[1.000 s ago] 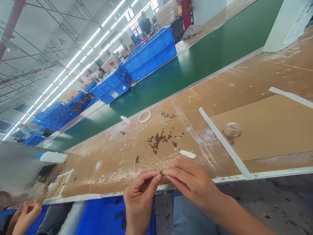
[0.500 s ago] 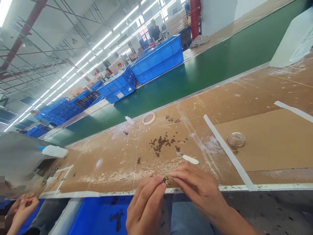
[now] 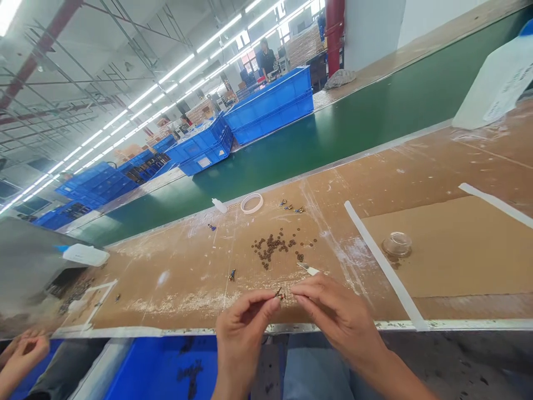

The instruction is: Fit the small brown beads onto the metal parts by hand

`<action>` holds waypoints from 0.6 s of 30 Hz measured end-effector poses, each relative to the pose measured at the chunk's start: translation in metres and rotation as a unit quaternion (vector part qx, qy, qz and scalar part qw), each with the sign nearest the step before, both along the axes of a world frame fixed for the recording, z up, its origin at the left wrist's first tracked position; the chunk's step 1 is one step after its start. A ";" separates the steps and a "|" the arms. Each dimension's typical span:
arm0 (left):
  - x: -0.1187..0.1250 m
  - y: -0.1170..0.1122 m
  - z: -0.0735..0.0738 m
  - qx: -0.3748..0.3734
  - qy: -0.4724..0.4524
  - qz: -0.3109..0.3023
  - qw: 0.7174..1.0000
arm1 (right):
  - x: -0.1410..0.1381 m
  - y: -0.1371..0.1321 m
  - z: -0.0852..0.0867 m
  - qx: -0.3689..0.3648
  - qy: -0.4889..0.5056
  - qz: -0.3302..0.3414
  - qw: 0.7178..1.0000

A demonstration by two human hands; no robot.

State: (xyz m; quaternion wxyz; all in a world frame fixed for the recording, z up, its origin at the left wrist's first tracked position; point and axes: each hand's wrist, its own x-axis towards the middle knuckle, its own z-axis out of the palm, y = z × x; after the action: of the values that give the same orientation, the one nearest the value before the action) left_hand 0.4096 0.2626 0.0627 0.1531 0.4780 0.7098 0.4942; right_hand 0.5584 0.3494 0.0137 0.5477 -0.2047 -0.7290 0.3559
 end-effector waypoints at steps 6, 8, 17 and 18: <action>0.002 0.012 -0.003 -0.061 -0.225 0.018 0.972 | -0.001 0.006 0.001 0.007 0.005 0.022 1.000; 0.004 0.013 -0.002 -0.064 -0.239 0.020 0.969 | -0.001 0.007 0.001 0.014 -0.001 0.028 1.000; 0.007 0.020 -0.004 -0.066 -0.288 0.000 0.955 | 0.006 0.010 0.011 0.065 -0.009 -0.011 0.998; 0.007 0.022 -0.005 -0.064 -0.322 -0.006 0.944 | 0.009 0.011 0.014 0.070 -0.009 -0.021 0.997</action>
State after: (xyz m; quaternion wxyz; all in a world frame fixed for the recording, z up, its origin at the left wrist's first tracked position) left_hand 0.4162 0.2846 0.0581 0.4070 0.2866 0.6497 0.5745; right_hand 0.5673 0.3604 0.0276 0.5612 -0.1844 -0.7529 0.2903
